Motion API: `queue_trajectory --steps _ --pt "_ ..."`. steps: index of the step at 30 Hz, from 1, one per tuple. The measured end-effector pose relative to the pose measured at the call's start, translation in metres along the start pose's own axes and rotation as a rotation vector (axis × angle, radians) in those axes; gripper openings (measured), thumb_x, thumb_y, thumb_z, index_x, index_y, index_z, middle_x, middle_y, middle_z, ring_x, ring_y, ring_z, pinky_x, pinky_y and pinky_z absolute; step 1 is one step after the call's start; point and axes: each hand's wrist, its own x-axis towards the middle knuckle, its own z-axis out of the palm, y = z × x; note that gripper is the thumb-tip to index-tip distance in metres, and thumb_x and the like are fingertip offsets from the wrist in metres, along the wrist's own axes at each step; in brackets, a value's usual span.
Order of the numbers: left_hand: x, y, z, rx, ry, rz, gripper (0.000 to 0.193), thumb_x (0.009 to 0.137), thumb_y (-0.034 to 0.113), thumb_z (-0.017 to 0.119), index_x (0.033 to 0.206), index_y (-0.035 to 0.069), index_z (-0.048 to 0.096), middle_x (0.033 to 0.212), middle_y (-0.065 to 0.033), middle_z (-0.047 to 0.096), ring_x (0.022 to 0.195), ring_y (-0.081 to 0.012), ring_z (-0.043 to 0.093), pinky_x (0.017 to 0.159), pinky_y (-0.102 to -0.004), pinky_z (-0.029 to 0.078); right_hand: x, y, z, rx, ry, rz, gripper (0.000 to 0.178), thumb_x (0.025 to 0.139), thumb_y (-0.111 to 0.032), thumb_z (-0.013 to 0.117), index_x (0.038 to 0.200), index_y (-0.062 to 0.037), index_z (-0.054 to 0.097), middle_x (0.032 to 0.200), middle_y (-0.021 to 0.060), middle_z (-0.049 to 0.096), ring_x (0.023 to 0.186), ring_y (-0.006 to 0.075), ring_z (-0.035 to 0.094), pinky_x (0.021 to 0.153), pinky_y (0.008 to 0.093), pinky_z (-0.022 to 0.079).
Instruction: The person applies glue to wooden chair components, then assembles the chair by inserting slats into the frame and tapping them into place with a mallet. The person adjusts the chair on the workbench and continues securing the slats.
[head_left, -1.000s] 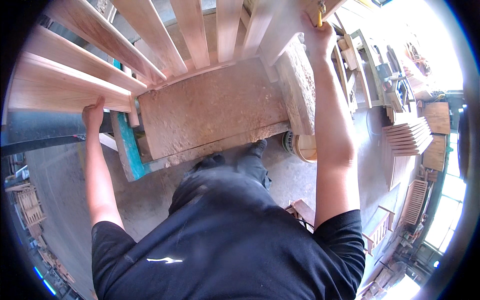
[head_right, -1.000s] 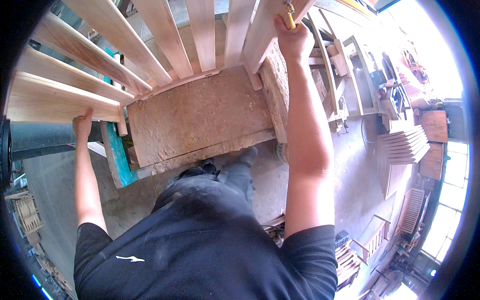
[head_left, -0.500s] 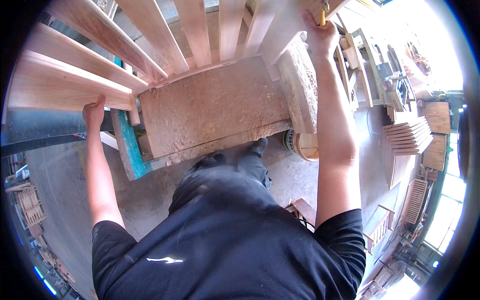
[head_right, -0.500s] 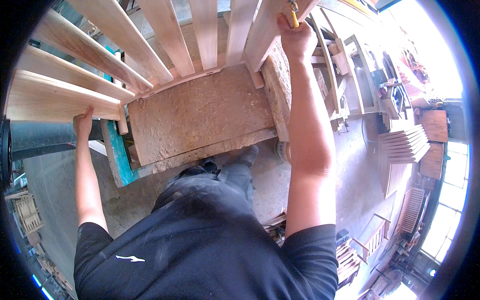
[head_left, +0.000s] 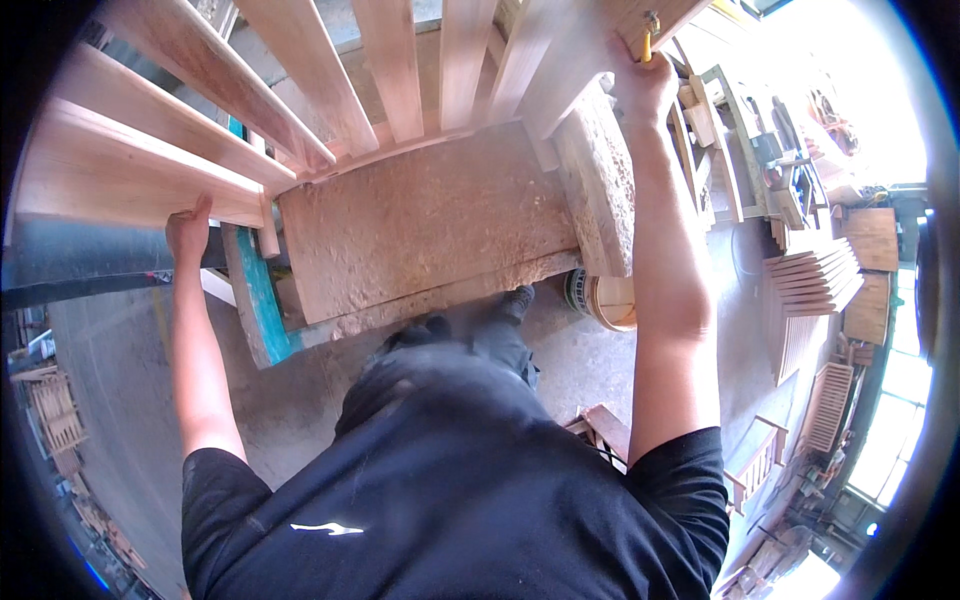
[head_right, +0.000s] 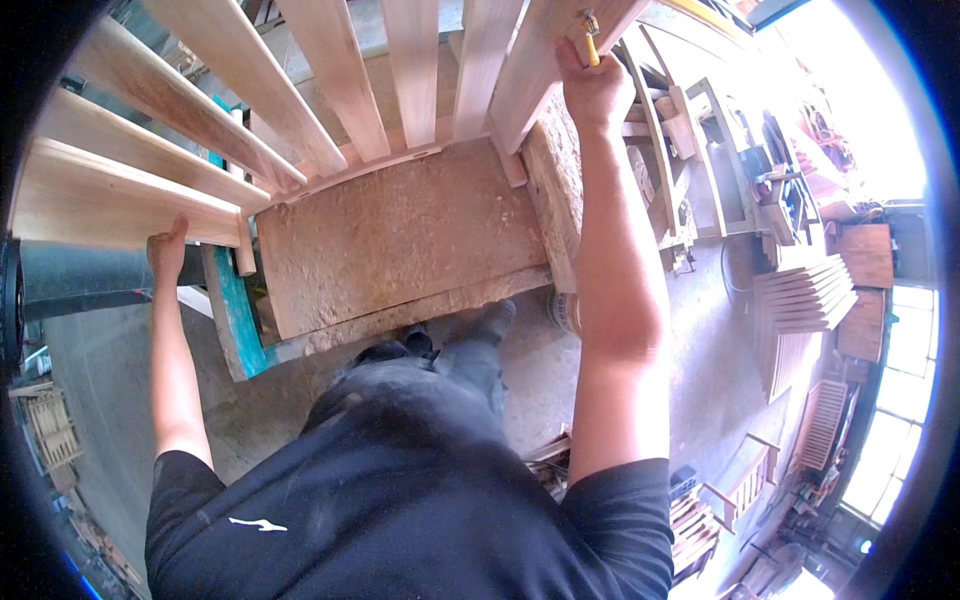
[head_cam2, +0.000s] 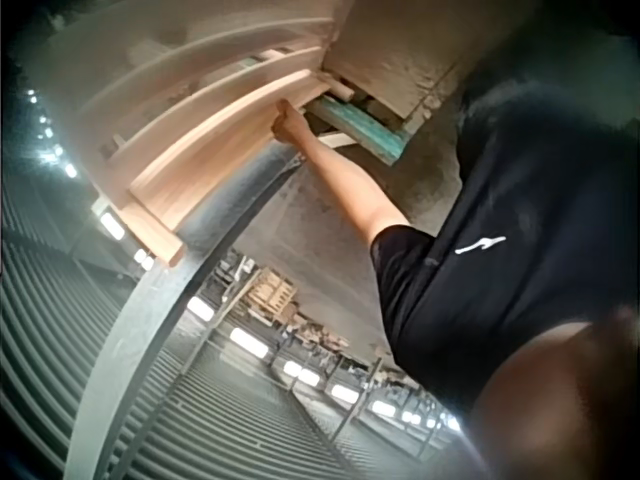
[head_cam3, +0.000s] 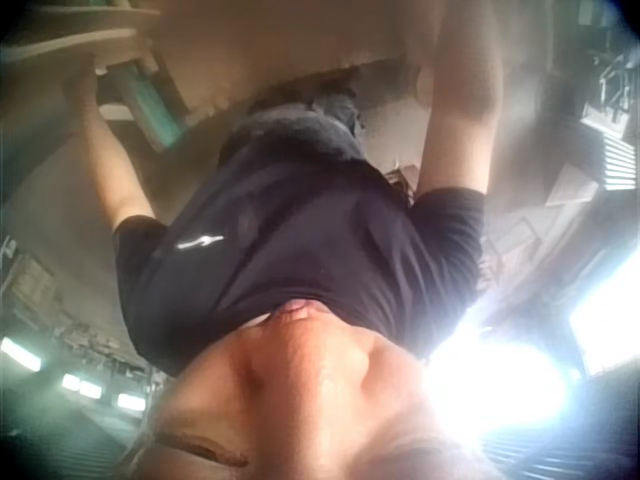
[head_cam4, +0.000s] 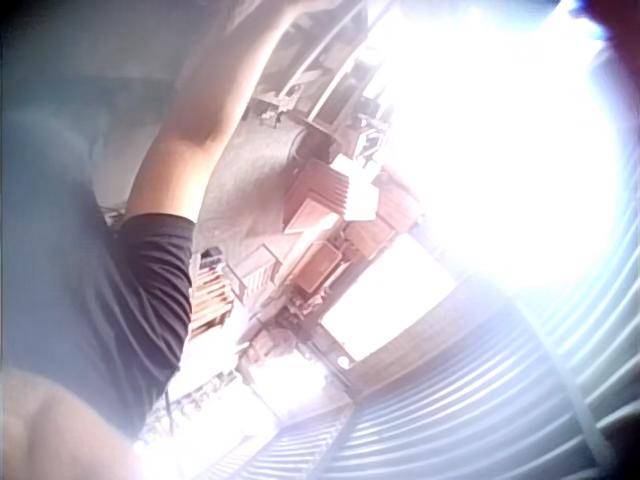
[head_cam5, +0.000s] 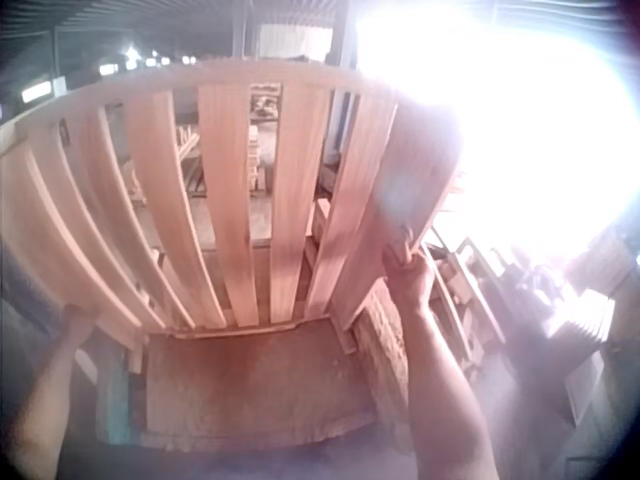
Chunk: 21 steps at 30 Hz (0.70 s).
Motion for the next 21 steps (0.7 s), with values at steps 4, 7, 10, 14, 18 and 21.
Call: queue_trajectory --steps 4,7,10,14,18,21 --pt "0.0 0.003 -0.002 0.042 -0.073 -0.034 0.067 0.088 0.06 0.061 0.08 -0.005 0.073 0.083 -0.0304 0.068 0.091 -0.0447 0.067 0.079 -0.0486 0.052 0.008 0.01 0.006 -0.036 0.014 -0.033 0.058 0.078 -0.057 0.077 0.089 -0.0001 0.072 0.079 0.015 0.072 0.075 0.0251 0.071 0.075 0.0365 0.055" --pt "-0.003 0.007 -0.004 0.064 -0.072 -0.037 0.066 0.089 0.06 0.058 0.078 -0.004 0.072 0.083 -0.0294 0.067 0.091 -0.0452 0.067 0.079 -0.0491 0.051 0.013 0.02 0.009 -0.019 0.027 -0.119 0.05 0.079 -0.052 0.079 0.086 -0.003 0.076 0.077 0.0081 0.073 0.069 0.0175 0.067 0.069 0.0351 0.056" --pt "-0.005 0.028 -0.011 0.014 -0.106 -0.126 0.067 0.089 0.062 0.058 0.079 -0.002 0.073 0.087 -0.0292 0.068 0.095 -0.0457 0.066 0.083 -0.0489 0.052 0.017 0.028 0.006 -0.015 0.021 -0.15 0.048 0.084 -0.051 0.076 0.093 -0.0033 0.076 0.082 0.0105 0.075 0.076 0.0208 0.071 0.073 0.035 0.055" --pt "-0.013 0.033 -0.015 0.053 -0.086 -0.205 0.065 0.085 0.062 0.062 0.081 -0.002 0.074 0.089 -0.029 0.069 0.097 -0.0451 0.066 0.084 -0.0483 0.053 0.003 0.002 0.002 0.047 -0.031 -0.055 0.054 0.084 -0.05 0.076 0.086 0.0036 0.071 0.069 0.0119 0.068 0.057 0.0175 0.063 0.054 0.0335 0.051" --pt "-0.017 0.048 -0.024 0.027 -0.128 -0.23 0.065 0.085 0.063 0.06 0.084 0.0 0.075 0.093 -0.0279 0.07 0.099 -0.0439 0.066 0.087 -0.0479 0.053 -0.004 -0.012 -0.005 0.037 -0.056 0.022 0.055 0.085 -0.053 0.075 0.093 0.0012 0.072 0.078 0.0123 0.07 0.068 0.0217 0.067 0.064 0.0363 0.053" --pt "-0.015 0.037 -0.018 0.044 -0.104 -0.215 0.066 0.085 0.064 0.059 0.085 0.0 0.076 0.094 -0.0283 0.07 0.1 -0.0443 0.066 0.088 -0.0476 0.053 -0.003 -0.014 -0.004 -0.047 -0.048 0.045 0.058 0.085 -0.057 0.073 0.097 -0.0007 0.073 0.083 0.0129 0.072 0.076 0.0239 0.069 0.071 0.0381 0.054"
